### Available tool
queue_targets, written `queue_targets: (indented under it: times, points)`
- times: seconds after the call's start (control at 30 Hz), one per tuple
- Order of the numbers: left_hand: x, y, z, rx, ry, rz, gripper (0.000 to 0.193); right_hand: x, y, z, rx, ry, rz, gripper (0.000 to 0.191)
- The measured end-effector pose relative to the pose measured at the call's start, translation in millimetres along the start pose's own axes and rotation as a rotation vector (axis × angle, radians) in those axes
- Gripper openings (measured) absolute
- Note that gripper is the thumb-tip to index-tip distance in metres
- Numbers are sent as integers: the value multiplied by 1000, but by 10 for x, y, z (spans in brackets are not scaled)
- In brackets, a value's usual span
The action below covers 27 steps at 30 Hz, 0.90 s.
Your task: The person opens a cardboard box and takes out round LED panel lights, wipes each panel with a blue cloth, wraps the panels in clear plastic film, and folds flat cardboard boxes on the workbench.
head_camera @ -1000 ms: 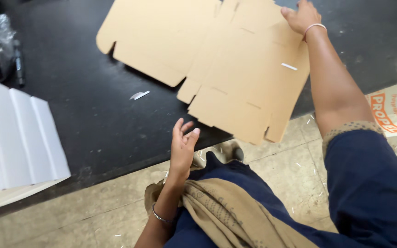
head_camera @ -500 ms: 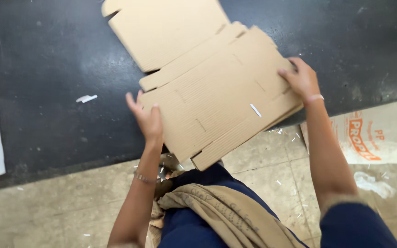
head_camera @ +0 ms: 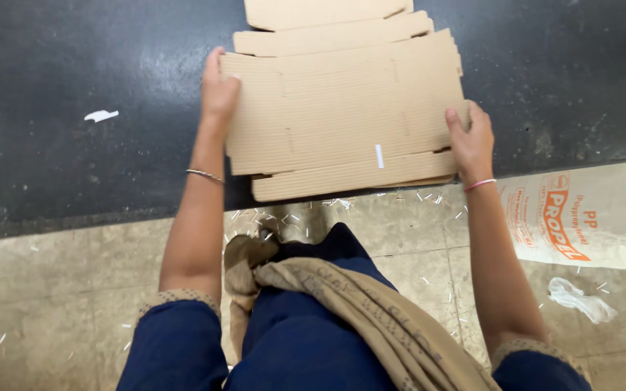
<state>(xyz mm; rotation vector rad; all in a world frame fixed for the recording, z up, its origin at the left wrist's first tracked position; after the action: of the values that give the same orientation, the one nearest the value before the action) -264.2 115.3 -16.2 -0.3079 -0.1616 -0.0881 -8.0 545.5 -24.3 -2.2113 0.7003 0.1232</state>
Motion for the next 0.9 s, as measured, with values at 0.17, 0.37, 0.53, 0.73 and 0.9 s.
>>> queue_targets:
  times: [0.17,0.37,0.53,0.73,0.9]
  points:
    - [99,-745,29,151,40,7,66,-149,541,-618,-103,-100,-73,61]
    - [9,-1456,-63,-2,-11,83,69,-432,1007,-1377,241,-403,-154,60]
    - [-56,-2091,-23,-291,178,423,50,76,1421,-1915,198,-632,-291,64]
    - [255,-2550,-404,-570,439,405,31,1553,1690,-2775,-615,-669,-936,48]
    - [1321,-2697,-530,-754,471,366,23,1549,1637,-3064,-536,-465,-662,17]
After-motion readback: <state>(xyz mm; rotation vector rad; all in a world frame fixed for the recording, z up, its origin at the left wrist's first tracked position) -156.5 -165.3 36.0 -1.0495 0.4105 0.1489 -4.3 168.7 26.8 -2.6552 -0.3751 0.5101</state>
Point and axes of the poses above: each hand's wrist, its own x-axis away from the middle knuckle, its own y-axis out of the palm, z = x × y, the point moved 6 cm from there along -x, towards the middle knuckle, and after that the axes turned 12 degrees about -y, right-handed, at the moved point
